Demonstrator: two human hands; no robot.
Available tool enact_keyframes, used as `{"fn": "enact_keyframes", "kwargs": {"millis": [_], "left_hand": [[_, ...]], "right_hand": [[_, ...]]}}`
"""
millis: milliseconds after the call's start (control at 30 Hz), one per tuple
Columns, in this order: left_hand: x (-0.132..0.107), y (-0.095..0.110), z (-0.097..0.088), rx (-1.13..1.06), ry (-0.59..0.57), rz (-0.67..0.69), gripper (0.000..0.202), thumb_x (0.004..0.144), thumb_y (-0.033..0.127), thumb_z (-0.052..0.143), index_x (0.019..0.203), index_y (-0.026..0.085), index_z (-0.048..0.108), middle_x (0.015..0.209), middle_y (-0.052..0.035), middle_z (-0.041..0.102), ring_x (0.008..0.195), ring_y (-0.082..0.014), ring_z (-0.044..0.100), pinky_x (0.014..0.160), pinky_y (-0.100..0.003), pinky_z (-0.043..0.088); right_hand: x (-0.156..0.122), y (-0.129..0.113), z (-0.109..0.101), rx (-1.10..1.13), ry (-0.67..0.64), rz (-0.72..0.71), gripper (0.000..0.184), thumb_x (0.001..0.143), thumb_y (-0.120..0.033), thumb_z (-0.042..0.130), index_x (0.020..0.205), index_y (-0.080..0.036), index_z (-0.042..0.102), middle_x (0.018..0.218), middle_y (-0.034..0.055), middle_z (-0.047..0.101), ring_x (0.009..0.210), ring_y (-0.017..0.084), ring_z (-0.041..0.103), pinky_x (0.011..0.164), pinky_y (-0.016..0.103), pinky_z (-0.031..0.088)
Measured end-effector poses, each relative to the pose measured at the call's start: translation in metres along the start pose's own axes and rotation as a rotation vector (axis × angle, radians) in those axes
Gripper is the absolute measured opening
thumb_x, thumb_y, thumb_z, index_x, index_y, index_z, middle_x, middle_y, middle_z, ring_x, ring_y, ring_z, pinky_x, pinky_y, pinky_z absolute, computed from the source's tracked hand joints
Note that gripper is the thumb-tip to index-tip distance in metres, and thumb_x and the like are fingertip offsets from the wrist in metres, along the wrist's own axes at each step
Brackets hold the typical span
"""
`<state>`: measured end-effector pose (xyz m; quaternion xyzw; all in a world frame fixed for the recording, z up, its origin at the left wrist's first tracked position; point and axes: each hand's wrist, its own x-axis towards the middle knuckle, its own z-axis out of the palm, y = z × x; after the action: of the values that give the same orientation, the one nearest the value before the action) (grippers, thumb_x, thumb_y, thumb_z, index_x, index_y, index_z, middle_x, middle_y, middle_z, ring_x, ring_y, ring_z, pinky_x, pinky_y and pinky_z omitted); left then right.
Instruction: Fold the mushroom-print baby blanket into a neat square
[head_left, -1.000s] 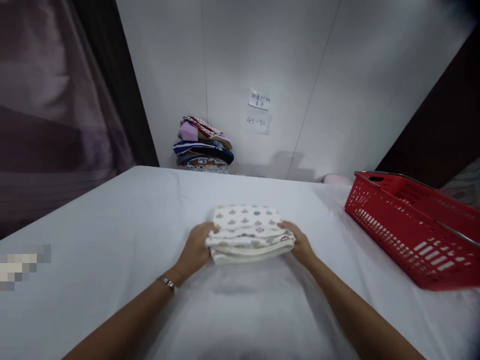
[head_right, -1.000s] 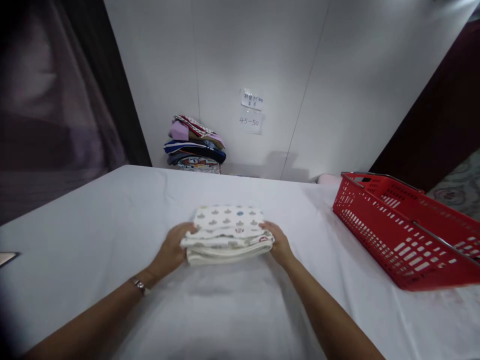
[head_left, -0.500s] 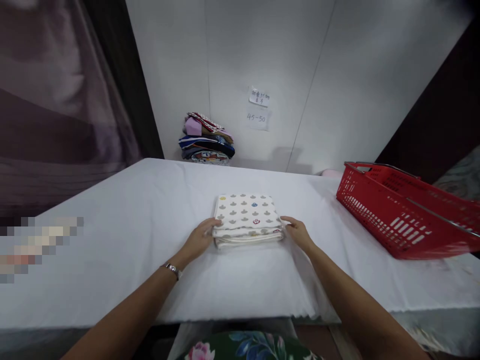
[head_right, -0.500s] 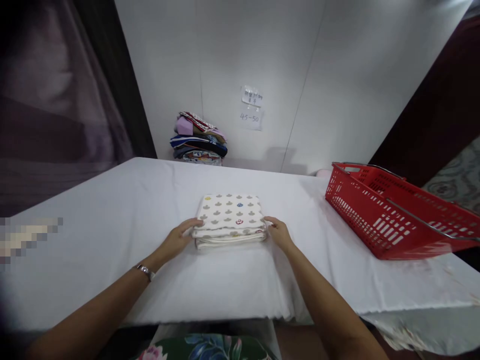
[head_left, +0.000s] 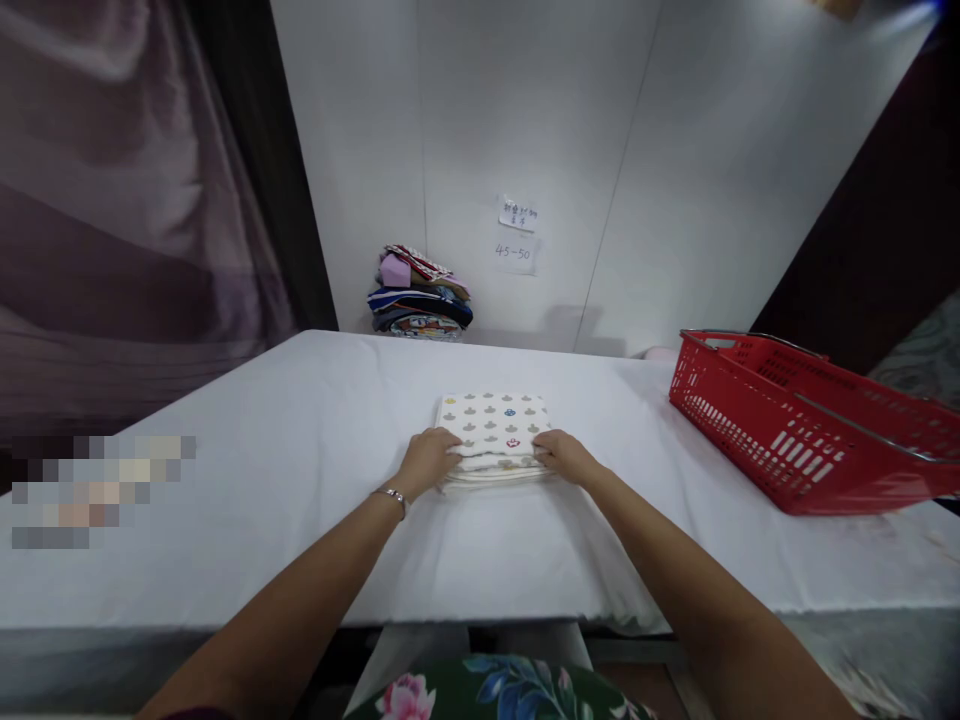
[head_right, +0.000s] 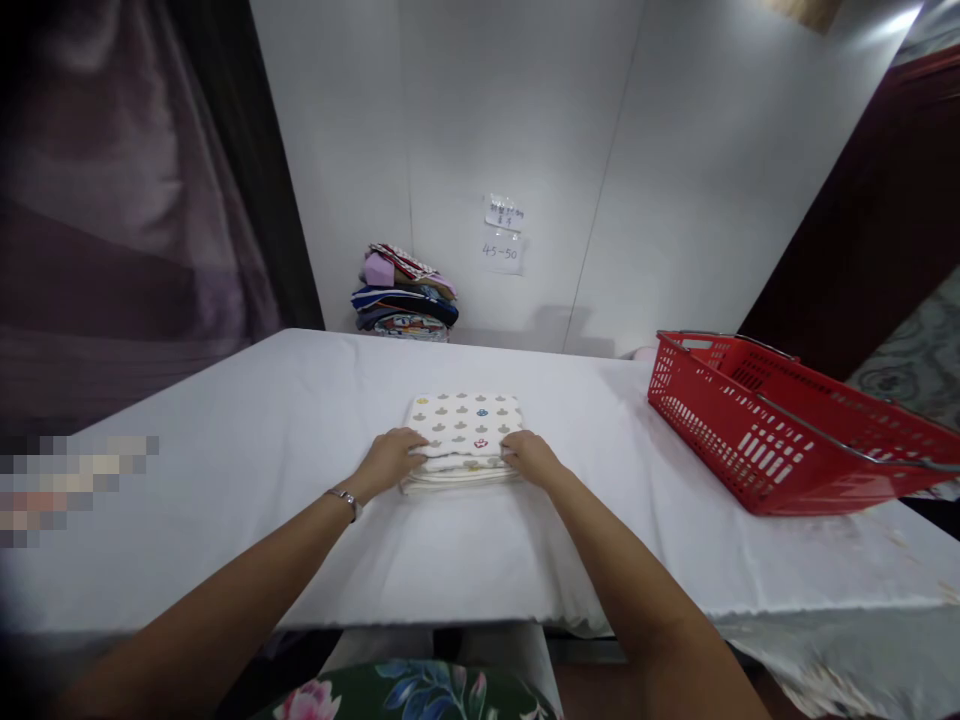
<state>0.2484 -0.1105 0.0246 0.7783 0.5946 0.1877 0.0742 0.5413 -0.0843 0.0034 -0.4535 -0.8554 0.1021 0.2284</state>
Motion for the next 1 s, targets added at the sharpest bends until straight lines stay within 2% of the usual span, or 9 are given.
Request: {"fn": "enact_keyframes", "kwargs": {"millis": [133,233,300,367,433,533,700,867,1000], "left_hand": [[0.004,0.001,-0.005,-0.051,0.029,-0.018,0.02,0.08,0.024,0.053,0.093,0.022,0.068,0.099,-0.0027,0.067,0.097,-0.0199,0.057,0.086,-0.033,0.04],[-0.001,0.004,-0.004,-0.004,0.157,0.112,0.02,0.084,0.022,0.048,0.092,0.022,0.066,0.095,-0.0032,0.067,0.095,-0.0201,0.056,0.088,-0.037,0.037],[-0.008,0.006,0.001,0.042,0.19,0.224,0.02,0.086,0.022,0.046,0.092,0.022,0.065,0.092,-0.0037,0.066,0.093,-0.0201,0.056,0.088,-0.038,0.035],[-0.016,0.006,0.008,0.071,0.149,0.289,0.02,0.087,0.02,0.045,0.09,0.021,0.064,0.088,-0.0043,0.065,0.089,-0.0199,0.055,0.085,-0.038,0.036],[-0.023,0.004,0.015,0.079,0.111,0.299,0.019,0.087,0.019,0.045,0.089,0.021,0.063,0.087,-0.0046,0.063,0.088,-0.0198,0.055,0.082,-0.037,0.037],[-0.026,0.0,0.021,0.071,0.125,0.299,0.016,0.087,0.021,0.046,0.091,0.021,0.062,0.089,-0.0042,0.062,0.088,-0.0195,0.054,0.082,-0.036,0.037],[-0.025,-0.003,0.018,0.07,0.118,0.349,0.023,0.085,0.033,0.053,0.105,0.023,0.058,0.096,-0.0037,0.061,0.092,-0.0203,0.053,0.085,-0.037,0.035],[-0.022,0.004,0.012,0.138,0.081,0.35,0.022,0.086,0.028,0.049,0.104,0.021,0.059,0.095,-0.0052,0.061,0.09,-0.0205,0.054,0.085,-0.038,0.034],[-0.02,0.012,0.012,0.199,0.077,0.378,0.027,0.083,0.026,0.05,0.109,0.02,0.058,0.096,-0.0071,0.061,0.091,-0.0227,0.054,0.085,-0.039,0.033]], "right_hand": [[-0.001,0.002,-0.003,-0.043,0.006,0.014,0.021,0.081,-0.018,0.054,0.096,-0.022,0.067,0.105,0.0051,0.067,0.101,0.021,0.058,0.088,0.034,0.045],[-0.005,0.005,-0.006,-0.071,0.086,0.067,0.024,0.088,-0.021,0.044,0.097,-0.022,0.066,0.101,0.0059,0.067,0.097,0.021,0.059,0.086,0.035,0.047],[-0.011,0.009,-0.005,-0.076,0.153,0.061,0.025,0.089,-0.022,0.043,0.1,-0.023,0.065,0.103,0.0059,0.067,0.098,0.021,0.059,0.087,0.036,0.047],[-0.018,0.014,-0.003,-0.058,0.164,-0.004,0.025,0.088,-0.022,0.045,0.101,-0.023,0.066,0.105,0.0064,0.066,0.1,0.021,0.058,0.088,0.037,0.047],[-0.025,0.017,0.001,-0.033,0.134,-0.066,0.025,0.087,-0.022,0.046,0.102,-0.022,0.066,0.107,0.0077,0.066,0.102,0.021,0.058,0.09,0.038,0.048],[-0.031,0.018,0.004,-0.016,0.128,-0.063,0.027,0.086,-0.022,0.047,0.106,-0.023,0.066,0.111,0.0084,0.064,0.106,0.022,0.056,0.092,0.04,0.047],[-0.036,0.014,-0.001,-0.017,0.085,-0.061,0.036,0.082,-0.022,0.053,0.118,-0.021,0.06,0.122,0.0101,0.058,0.114,0.022,0.051,0.097,0.041,0.044],[-0.034,0.011,-0.004,-0.135,0.051,-0.013,0.037,0.082,-0.017,0.05,0.118,-0.02,0.059,0.124,0.0098,0.057,0.116,0.023,0.05,0.098,0.041,0.043],[-0.029,0.005,-0.008,-0.263,-0.01,-0.062,0.038,0.082,-0.012,0.049,0.118,-0.02,0.058,0.124,0.0091,0.056,0.114,0.023,0.049,0.095,0.04,0.044]]}}
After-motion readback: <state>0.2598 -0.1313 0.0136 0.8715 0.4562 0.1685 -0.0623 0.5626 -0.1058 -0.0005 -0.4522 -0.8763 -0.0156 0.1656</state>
